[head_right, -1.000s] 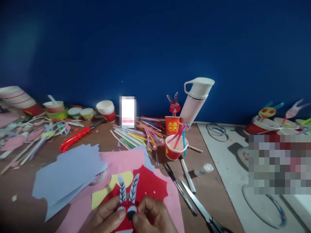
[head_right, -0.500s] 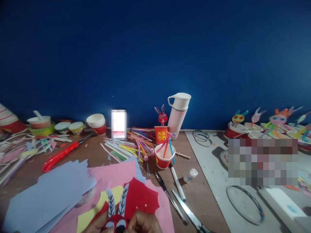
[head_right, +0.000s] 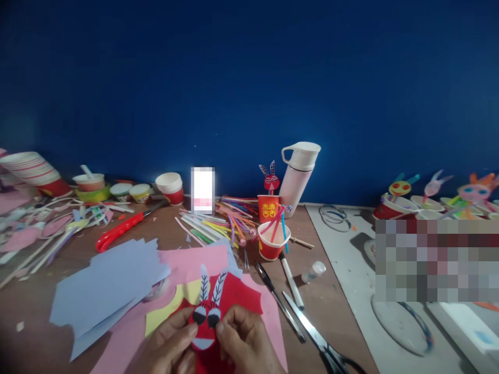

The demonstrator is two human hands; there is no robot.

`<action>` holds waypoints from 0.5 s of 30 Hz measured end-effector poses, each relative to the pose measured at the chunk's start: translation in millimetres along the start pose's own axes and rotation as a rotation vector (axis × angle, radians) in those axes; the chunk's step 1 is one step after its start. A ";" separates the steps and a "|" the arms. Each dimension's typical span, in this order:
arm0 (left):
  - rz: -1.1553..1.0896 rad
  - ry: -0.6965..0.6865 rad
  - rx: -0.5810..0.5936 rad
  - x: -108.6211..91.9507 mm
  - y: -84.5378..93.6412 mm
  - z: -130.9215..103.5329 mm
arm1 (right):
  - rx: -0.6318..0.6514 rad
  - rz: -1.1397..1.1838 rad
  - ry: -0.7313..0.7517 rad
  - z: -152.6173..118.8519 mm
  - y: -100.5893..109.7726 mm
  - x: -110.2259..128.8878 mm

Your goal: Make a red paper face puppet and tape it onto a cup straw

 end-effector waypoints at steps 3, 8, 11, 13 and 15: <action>0.002 -0.033 -0.008 0.4 -0.1 0.1 | -0.001 -0.008 0.009 -1.1 0.2 -0.7; 0.018 -0.069 -0.046 0.3 2.1 1.6 | -0.006 0.024 0.045 0.0 2.8 -1.8; 0.057 -0.077 -0.019 -0.3 2.0 3.7 | -0.005 0.003 0.042 0.5 2.5 -4.4; 0.066 -0.082 -0.036 -1.7 2.5 3.0 | -0.009 -0.019 0.057 0.1 1.7 -4.0; 0.057 -0.095 -0.082 -5.3 2.9 0.0 | -0.012 -0.038 0.093 -1.0 1.8 -0.7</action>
Point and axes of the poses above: each hand's wrist, its own z-axis towards the middle knuckle, its own y-axis out of the back of the hand, x = y × z, the point moved 6 cm from there along z, towards the middle knuckle, and after that the axes turned 11 degrees about x, right-handed, at the moved point
